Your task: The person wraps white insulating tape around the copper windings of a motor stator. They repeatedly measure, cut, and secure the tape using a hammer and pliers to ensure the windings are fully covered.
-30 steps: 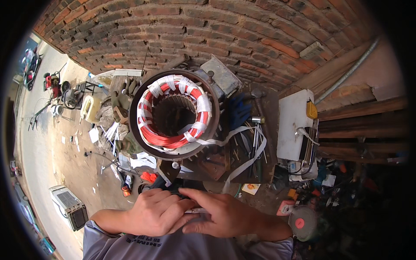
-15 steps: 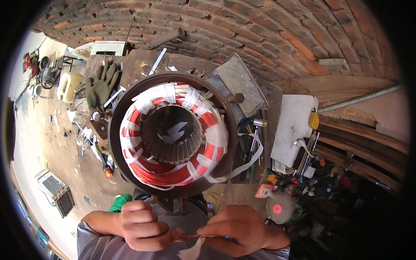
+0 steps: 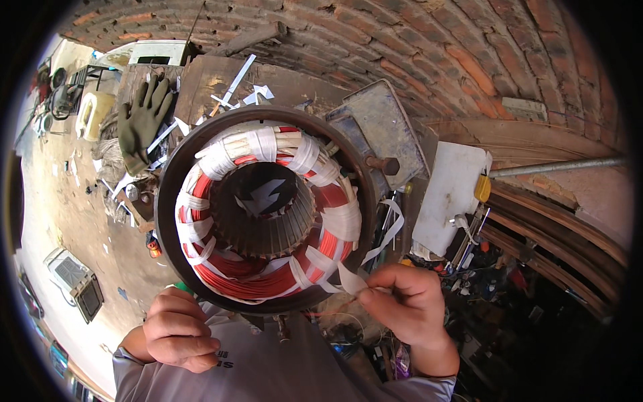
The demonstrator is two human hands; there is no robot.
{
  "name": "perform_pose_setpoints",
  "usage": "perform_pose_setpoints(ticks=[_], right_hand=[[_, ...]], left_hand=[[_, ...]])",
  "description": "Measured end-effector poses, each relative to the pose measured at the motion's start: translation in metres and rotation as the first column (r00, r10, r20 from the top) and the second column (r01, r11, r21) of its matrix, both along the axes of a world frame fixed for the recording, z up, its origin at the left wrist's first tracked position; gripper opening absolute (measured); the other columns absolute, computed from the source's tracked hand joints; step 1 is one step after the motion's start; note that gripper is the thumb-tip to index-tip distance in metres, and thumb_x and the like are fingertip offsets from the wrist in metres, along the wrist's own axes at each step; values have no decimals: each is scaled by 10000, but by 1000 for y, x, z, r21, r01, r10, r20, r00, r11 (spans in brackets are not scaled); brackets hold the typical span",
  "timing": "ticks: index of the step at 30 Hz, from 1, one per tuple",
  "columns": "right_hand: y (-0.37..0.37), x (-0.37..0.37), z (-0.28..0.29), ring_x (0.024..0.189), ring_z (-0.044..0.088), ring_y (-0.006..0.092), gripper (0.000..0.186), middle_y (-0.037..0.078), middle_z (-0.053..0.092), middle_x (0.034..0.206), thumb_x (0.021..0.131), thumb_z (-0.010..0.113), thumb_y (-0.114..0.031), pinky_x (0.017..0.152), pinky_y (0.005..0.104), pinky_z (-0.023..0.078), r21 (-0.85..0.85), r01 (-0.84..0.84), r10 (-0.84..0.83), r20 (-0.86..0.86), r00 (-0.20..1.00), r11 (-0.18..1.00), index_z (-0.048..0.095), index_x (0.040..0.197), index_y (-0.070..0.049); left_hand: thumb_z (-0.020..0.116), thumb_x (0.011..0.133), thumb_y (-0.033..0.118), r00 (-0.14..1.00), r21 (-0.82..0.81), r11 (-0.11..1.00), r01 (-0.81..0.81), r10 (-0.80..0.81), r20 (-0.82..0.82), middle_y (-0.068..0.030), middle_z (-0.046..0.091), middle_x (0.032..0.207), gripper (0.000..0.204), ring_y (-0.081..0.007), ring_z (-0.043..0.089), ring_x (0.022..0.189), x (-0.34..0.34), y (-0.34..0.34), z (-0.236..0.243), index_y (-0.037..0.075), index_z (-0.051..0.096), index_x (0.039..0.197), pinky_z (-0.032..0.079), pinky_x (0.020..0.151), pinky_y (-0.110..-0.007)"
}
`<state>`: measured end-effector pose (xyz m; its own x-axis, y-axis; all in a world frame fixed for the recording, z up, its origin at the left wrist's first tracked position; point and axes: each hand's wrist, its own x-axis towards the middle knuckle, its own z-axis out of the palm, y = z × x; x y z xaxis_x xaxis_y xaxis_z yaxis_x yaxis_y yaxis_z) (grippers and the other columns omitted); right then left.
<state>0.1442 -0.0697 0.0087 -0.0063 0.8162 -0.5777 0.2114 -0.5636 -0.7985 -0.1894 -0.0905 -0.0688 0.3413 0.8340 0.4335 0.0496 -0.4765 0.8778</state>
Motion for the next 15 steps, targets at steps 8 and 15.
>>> perform_pose_setpoints(ticks=[8, 15], right_hand=[[10, -18, -4, 690, 654, 189, 95, 117, 683, 789, 820, 736, 55, 616, 292, 473, 141, -386, 336, 286, 897, 912, 692, 900, 29], [5, -26, 1, 609, 620, 187, 235, 79, 677, 839, 735, 766, -8, 546, 310, 455, 371, -771, 384, 704, 597, 518, 731, 967, 6]], left_hand=[[872, 780, 258, 1000, -44, 999, -11, 12, 19, -32, 635, 873, 245, -190, 614, 707, -3, 5, -6, 73, 781, 912, 483, 572, -295], [873, 775, 246, 1000, -32, 999, 11, -10, 29, -34, 637, 861, 244, -185, 606, 678, -5, 7, -9, 66, 778, 910, 467, 560, -285]])
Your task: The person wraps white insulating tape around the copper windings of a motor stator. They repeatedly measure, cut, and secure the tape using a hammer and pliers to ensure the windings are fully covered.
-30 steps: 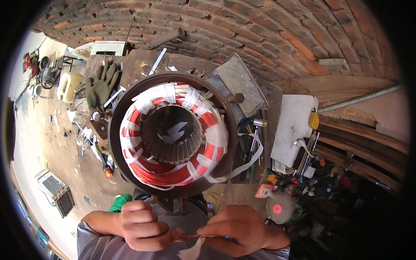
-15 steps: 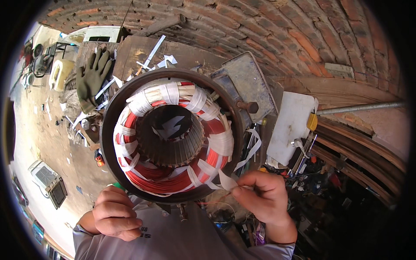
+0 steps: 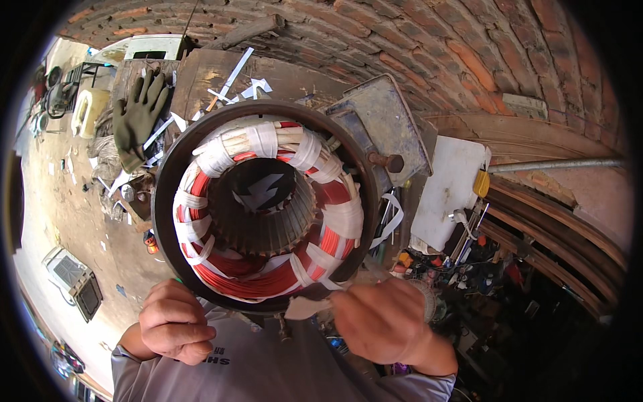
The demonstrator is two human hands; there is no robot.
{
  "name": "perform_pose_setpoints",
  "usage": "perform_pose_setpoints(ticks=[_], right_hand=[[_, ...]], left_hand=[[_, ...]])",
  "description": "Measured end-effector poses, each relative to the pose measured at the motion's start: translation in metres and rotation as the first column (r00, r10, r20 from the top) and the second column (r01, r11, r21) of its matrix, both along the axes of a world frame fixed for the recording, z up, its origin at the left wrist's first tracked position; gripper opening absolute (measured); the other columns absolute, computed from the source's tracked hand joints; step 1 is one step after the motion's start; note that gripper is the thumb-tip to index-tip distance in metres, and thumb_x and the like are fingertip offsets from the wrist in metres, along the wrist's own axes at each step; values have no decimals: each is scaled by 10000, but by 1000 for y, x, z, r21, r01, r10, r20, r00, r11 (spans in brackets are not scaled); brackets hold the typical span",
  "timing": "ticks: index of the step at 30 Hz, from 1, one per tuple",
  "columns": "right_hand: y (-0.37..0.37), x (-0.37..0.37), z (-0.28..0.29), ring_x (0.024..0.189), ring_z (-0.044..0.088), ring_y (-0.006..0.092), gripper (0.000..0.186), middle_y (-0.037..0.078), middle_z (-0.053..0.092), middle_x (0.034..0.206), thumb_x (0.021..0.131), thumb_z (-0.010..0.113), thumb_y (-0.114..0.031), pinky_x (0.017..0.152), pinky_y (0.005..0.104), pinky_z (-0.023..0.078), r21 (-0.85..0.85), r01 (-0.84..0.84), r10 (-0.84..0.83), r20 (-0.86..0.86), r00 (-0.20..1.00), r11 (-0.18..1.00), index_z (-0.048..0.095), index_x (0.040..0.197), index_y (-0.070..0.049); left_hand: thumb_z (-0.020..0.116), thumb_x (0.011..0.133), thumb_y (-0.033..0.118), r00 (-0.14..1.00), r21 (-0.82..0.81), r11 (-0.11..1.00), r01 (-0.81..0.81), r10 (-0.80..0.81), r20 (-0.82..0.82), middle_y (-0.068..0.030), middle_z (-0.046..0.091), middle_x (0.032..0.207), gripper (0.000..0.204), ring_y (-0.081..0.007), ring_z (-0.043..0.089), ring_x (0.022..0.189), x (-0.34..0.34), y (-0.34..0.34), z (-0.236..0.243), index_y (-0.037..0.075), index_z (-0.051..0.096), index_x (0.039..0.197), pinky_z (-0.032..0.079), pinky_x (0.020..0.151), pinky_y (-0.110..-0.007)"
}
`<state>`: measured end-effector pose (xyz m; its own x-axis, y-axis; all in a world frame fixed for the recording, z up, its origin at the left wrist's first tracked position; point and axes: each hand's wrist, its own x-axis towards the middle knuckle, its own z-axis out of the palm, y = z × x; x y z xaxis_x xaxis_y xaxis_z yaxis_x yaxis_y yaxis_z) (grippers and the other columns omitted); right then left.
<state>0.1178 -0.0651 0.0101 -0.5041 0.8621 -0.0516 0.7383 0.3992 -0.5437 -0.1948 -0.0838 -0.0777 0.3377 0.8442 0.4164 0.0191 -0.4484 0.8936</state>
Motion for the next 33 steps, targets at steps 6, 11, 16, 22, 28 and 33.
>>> perform_pose_setpoints(ticks=[6, 11, 16, 22, 28, 33], right_hand=[[-21, -7, -21, 576, 558, 153, 264, 31, 608, 821, 731, 758, -79, 529, 306, 413, 186, -160, 140, 116, 983, 969, 747, 990, -30], [-25, -19, -15, 559, 594, 227, 209, 25, 581, 713, 762, 793, -87, 509, 367, 450, 9, 86, -86, 70, 994, 996, 763, 967, -54], [-28, -23, -14, 594, 628, 259, 141, 56, 537, 702, 844, 739, -149, 534, 402, 488, -40, 160, -156, 89, 984, 986, 722, 968, -86], [-75, -25, -45, 620, 586, 111, 192, 41, 657, 760, 934, 721, -65, 569, 263, 461, -186, 552, -575, -407, 710, 813, 745, 1115, -5], [-105, -28, -140, 665, 628, 110, 196, 48, 691, 769, 1003, 650, -111, 630, 277, 494, -413, 714, -812, -434, 391, 565, 716, 1114, 36], [-82, -28, -177, 814, 737, 371, 413, 209, 729, 870, 980, 637, -123, 728, 428, 555, -68, 835, -822, -240, 517, 546, 581, 1365, 19]], left_hand=[[856, 706, 175, 986, 210, 975, -72, 101, -134, -38, 631, 868, 283, -183, 580, 670, 4, 22, 16, 40, 759, 936, 453, 570, -304], [688, 771, 133, 706, 140, 913, 384, -192, -681, -162, 700, 978, 190, -253, 686, 785, 65, 95, 52, -8, 737, 888, 541, 614, -350], [667, 817, 143, 21, -402, 768, 499, -474, -880, -185, 743, 879, 177, -366, 742, 847, 110, 131, 40, 9, 742, 904, 593, 745, -450], [650, 815, 106, 61, -180, 893, 412, -225, -973, -195, 734, 876, 131, -393, 729, 825, 101, 130, 37, 4, 719, 861, 587, 744, -475], [629, 932, 150, 276, 220, 940, 260, 146, -950, -190, 703, 863, 133, -398, 709, 752, 79, 113, 52, 22, 616, 898, 574, 684, -493], [576, 888, 65, 225, 371, 917, 148, 334, -915, -181, 695, 860, 72, -369, 726, 753, 77, 131, 52, 17, 607, 933, 598, 671, -457]])
